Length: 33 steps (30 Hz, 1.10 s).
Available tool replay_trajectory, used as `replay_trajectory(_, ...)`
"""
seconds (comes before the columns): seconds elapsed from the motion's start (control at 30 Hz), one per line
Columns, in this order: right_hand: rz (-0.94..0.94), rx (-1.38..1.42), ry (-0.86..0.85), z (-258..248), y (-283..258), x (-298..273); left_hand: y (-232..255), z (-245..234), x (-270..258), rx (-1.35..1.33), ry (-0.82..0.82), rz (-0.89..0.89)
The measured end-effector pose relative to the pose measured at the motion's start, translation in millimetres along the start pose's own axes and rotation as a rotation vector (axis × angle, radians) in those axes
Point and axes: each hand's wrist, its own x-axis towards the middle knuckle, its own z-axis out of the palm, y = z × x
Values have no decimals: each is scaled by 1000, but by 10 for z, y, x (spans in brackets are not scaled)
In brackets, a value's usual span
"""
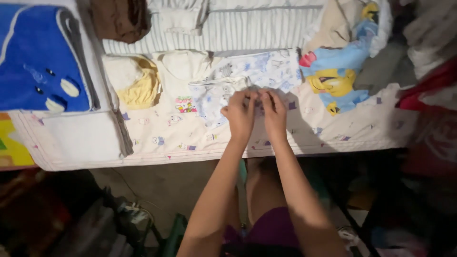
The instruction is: Folding various baby clothes and items on a bed.
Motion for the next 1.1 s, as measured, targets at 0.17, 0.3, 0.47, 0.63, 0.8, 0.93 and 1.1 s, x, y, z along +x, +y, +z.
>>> replay_trajectory(0.17, 232, 138, 68, -239, -288, -168, 168, 247, -216, -150, -93, -35)
replay_trajectory(0.3, 260, 306, 160, -614, -133, -306, 466, 335, -390, -180, -180, 41)
replay_trajectory(0.47, 237, 463, 285, -1109, 22, -536, 668, 578, -706, -92, -320, 183)
replay_trajectory(0.63, 246, 660, 395, -1546, 16, -859, 875, 874, -1091, -82, -421, 345)
replay_trajectory(0.8, 243, 943, 531, -1927, 370, -1146, 956, 1128, -1472, -103, -547, 423)
replay_trajectory(0.93, 99, 962, 475, -2147, 571, -1375, 899, 1331, -1699, -67, -647, 461)
replay_trajectory(1.1, 290, 888, 637, -2295, 744, -1542, 732, 1569, -1905, 131, -785, 571)
